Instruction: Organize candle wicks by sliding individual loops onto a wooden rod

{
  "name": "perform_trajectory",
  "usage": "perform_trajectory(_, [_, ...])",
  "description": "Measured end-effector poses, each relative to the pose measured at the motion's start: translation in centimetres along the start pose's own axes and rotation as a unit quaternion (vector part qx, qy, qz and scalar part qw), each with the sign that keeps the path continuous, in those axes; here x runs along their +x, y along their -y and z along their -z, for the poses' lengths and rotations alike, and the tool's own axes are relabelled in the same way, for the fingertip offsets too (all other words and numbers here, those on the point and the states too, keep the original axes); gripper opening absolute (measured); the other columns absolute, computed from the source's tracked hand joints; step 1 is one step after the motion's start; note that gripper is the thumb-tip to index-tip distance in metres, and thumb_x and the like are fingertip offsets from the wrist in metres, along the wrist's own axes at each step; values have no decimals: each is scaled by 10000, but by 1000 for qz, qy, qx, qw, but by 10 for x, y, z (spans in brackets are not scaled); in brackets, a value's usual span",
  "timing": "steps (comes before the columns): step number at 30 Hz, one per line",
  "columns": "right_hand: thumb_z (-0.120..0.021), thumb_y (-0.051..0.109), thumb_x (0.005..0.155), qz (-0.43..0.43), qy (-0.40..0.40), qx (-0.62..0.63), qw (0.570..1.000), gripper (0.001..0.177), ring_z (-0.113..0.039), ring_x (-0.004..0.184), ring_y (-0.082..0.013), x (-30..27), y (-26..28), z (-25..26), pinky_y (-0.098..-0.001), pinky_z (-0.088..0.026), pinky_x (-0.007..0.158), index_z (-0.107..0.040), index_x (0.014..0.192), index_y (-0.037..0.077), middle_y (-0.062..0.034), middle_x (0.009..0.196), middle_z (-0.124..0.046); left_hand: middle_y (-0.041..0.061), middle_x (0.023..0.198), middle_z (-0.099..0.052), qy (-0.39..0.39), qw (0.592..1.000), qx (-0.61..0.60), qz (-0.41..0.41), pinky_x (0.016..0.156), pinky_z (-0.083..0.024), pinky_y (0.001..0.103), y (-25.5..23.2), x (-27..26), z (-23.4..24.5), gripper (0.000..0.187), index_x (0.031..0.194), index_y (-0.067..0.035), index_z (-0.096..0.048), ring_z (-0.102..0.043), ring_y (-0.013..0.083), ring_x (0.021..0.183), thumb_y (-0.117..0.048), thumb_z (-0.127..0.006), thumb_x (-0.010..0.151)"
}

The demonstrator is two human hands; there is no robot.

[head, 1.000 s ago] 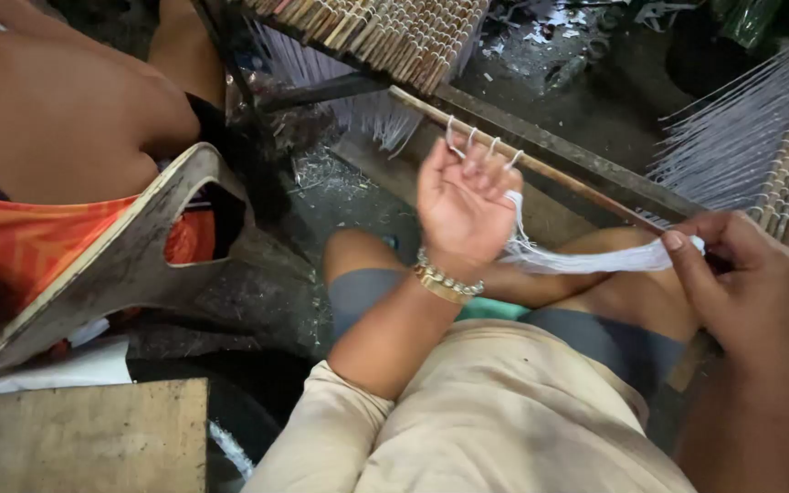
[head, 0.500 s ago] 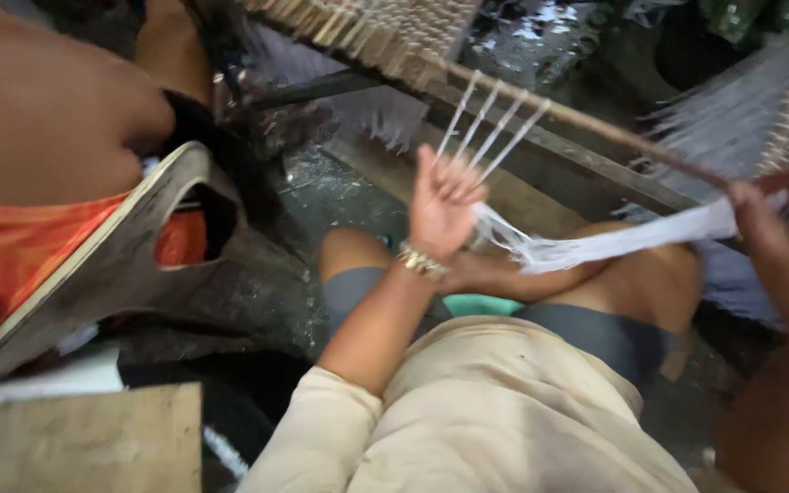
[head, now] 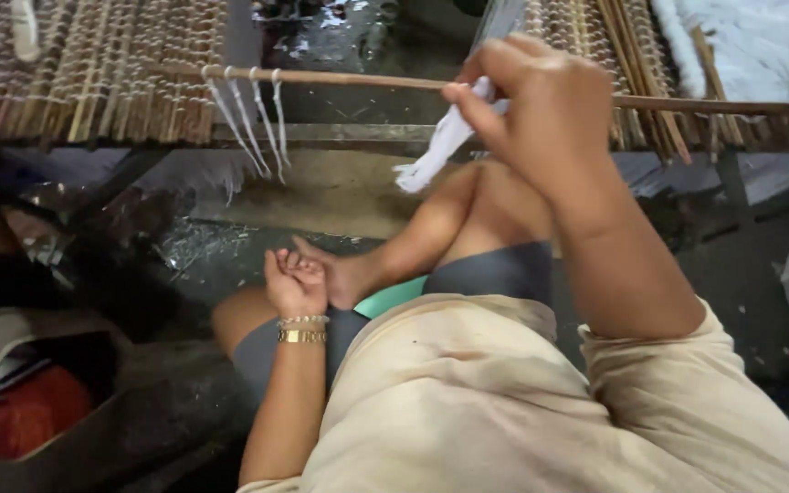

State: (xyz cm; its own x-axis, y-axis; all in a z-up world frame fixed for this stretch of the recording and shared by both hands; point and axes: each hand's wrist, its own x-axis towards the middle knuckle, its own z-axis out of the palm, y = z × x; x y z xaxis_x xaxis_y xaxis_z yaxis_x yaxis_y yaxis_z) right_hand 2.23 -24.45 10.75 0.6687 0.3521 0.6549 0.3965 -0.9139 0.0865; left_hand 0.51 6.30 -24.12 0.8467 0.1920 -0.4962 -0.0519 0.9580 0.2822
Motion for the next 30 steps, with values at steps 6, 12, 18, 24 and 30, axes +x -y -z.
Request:
perform_trajectory(6, [-632, 450, 1103, -21, 87, 131, 987, 258, -659, 789, -281, -15, 25, -8, -440, -456, 637, -677, 1030, 207, 1, 943, -635, 29, 909, -688, 211, 926, 301, -89, 693, -552, 229, 34, -104, -145, 156, 1041, -45, -731, -635, 98, 761, -153, -628, 997])
perform_trajectory(12, [-655, 369, 1039, -20, 130, 180, 975, 202, -660, 834, -331, -34, 36, -3, -454, -471, 662, -669, 1072, 170, -55, 939, -601, -1, 846, -562, 380, 800, 434, -163, 758, -428, 239, 24, -142, -177, 186, 1172, -104, -536, -490, 77, 770, -263, -532, 1077])
perform_trajectory(18, [-638, 240, 1031, -37, 179, 321, 929, 178, -637, 863, -223, -61, 22, 9, -338, -433, 719, -735, 1135, 133, -45, 973, -663, -14, 927, -464, 88, 760, 195, -613, 706, -373, 267, -51, -153, -163, 253, 1104, -131, -504, -416, 116, 734, -364, -408, 1084])
perform_trajectory(24, [-798, 298, 897, -17, 134, 325, 936, 200, -680, 781, -372, -78, 16, 2, -424, -536, 690, -717, 976, 133, -110, 794, -598, 132, 1221, -688, 209, 908, 152, -329, 1099, -564, 491, -60, -116, -124, 243, 1175, -82, -636, -706, 279, 1157, -265, -492, 1105])
perform_trajectory(30, [-617, 384, 999, -4, 236, 304, 923, 290, -669, 843, -236, -85, -13, 28, -354, -474, 709, -697, 1125, 136, -40, 889, -632, 89, 1116, -726, 139, 537, 624, -551, 949, -525, 422, -86, -169, -151, 307, 1160, -50, -616, -716, 295, 1037, -355, -584, 1141])
